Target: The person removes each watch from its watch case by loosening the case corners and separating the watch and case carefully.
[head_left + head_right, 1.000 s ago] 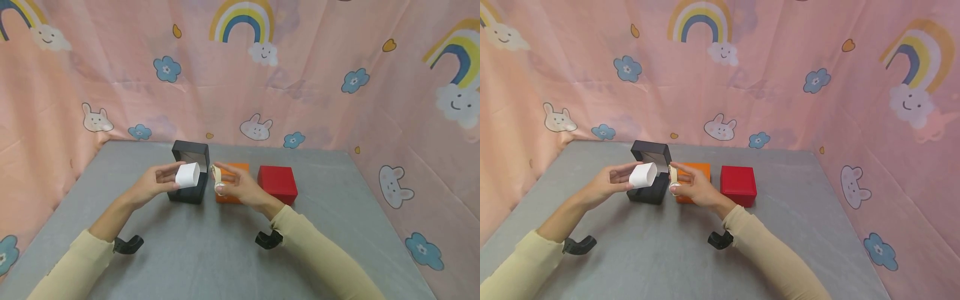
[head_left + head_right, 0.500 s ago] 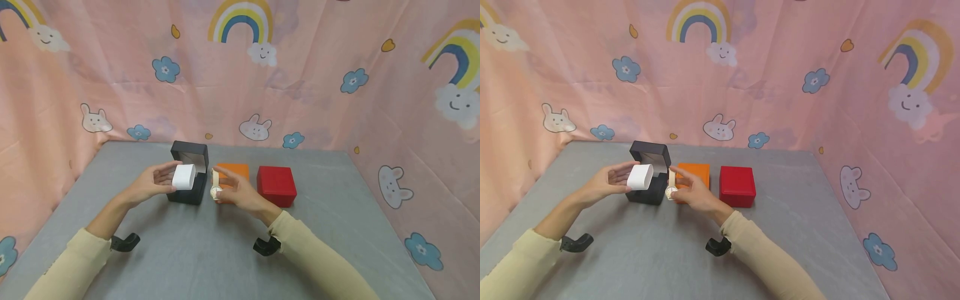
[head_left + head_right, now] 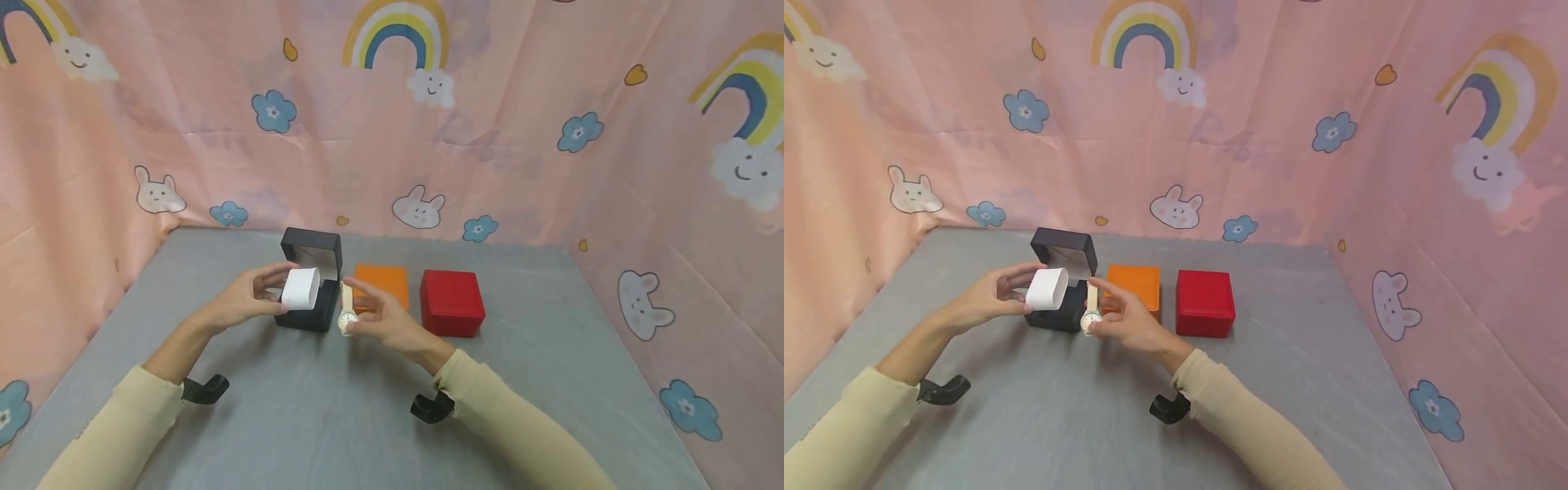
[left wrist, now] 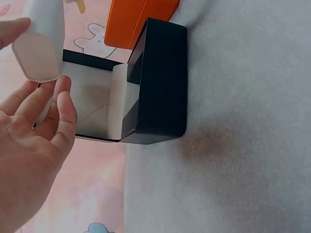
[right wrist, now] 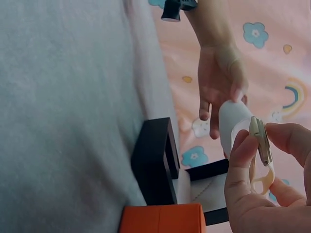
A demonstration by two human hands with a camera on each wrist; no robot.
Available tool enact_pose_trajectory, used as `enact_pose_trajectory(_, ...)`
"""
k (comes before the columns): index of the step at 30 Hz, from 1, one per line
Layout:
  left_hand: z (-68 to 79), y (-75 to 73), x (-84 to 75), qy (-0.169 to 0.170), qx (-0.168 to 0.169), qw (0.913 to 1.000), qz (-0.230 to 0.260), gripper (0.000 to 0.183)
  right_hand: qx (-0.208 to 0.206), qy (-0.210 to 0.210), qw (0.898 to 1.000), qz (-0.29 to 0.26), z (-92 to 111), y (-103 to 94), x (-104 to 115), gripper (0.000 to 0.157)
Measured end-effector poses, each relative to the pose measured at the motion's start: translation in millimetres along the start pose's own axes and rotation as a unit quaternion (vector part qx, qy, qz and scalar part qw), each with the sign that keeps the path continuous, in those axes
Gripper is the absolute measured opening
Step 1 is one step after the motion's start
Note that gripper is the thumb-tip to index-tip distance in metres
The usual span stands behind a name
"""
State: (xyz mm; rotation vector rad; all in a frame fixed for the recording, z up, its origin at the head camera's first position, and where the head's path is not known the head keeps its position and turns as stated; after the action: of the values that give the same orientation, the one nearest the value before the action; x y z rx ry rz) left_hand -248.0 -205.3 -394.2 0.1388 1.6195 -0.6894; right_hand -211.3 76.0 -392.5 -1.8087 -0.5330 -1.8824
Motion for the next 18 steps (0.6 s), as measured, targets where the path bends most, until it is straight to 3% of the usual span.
enact_pose_trajectory(18,1.6,1.6,6.0,0.014,-0.003,0.9995,-0.030,0.073,0.004,-0.007,1.000,-0.021,1,21.9,-21,0.083)
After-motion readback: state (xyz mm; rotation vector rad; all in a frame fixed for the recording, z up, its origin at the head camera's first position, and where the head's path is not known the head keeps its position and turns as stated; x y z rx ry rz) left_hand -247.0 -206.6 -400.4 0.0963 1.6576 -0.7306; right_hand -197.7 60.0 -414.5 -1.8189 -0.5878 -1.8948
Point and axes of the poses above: each hand's wrist, its own z-axis away from the middle knuckle, its own y-axis out of the palm, x = y × z, the point moved 2 cm from there along -z, towards the middle knuckle, and after that the axes turned 1 degree about -y, right-handed, at the moved point
